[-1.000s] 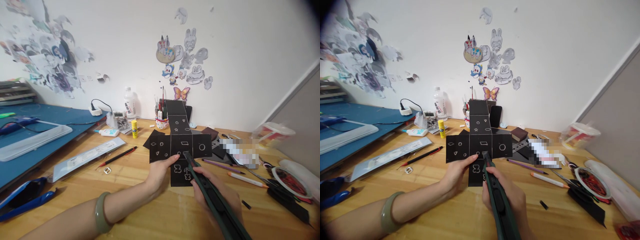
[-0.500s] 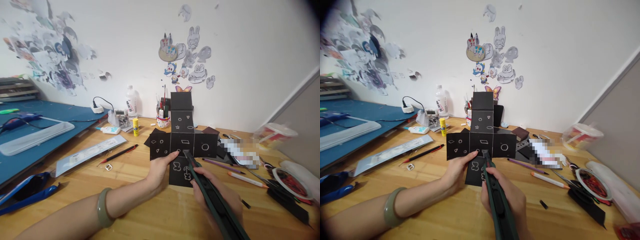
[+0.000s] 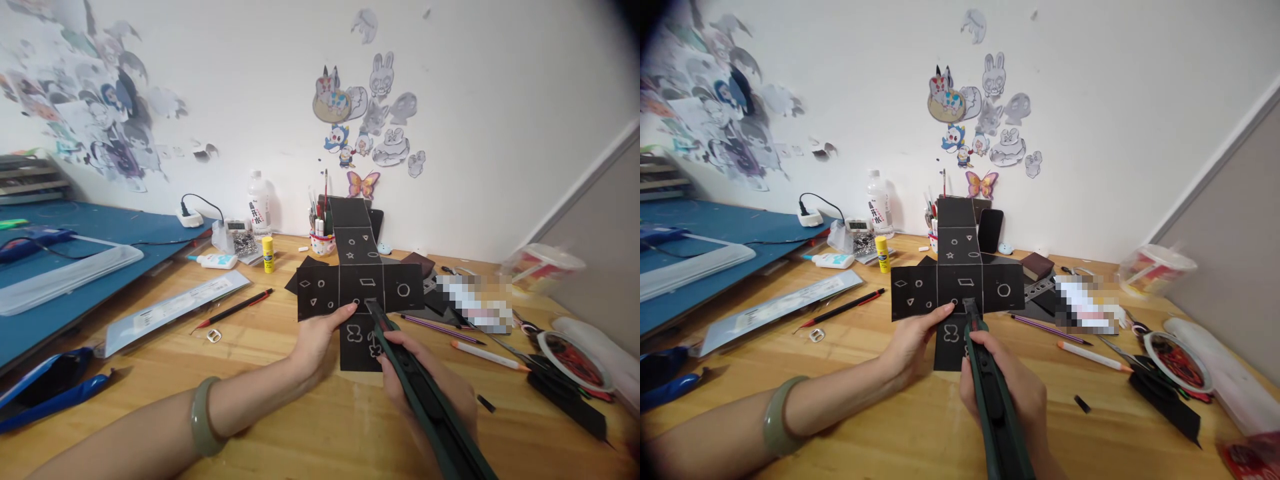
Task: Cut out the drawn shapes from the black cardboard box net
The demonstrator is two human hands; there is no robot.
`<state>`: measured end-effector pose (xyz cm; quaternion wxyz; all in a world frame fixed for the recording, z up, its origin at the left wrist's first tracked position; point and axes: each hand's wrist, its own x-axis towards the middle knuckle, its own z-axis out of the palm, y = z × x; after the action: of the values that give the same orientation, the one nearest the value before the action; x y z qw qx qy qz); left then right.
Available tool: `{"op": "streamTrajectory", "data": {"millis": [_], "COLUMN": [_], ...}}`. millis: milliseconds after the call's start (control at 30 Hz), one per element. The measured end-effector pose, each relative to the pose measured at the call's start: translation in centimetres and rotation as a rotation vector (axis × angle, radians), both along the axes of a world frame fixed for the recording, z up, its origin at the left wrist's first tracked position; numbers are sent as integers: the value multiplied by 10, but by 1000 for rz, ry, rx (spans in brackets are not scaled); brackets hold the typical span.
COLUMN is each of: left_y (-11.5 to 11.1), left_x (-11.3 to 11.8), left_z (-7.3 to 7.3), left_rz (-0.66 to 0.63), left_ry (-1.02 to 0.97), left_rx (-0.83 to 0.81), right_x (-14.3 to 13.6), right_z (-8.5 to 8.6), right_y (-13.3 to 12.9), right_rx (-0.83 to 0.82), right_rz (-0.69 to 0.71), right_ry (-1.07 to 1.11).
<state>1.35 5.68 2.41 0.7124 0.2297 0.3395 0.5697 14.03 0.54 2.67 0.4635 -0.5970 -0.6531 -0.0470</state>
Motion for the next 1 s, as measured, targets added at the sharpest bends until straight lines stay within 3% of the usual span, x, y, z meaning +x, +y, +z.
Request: {"op": "streamTrajectory", "data": {"millis": [133, 567, 1000], "left_y": [1, 0, -1], "left_x": [0, 1, 3], "left_z": [-3, 5, 3], "left_rz": [13, -60, -25], "left_ry": [2, -47, -78], "left_rx": [2, -126, -121], "right_x": [0, -1, 0], "right_z": [0, 4, 1], "right_y": [1, -1, -1], "right_rx": [0, 152, 103], "right_rz": [-22, 52, 23], "right_ry": [-121, -170, -136]}}
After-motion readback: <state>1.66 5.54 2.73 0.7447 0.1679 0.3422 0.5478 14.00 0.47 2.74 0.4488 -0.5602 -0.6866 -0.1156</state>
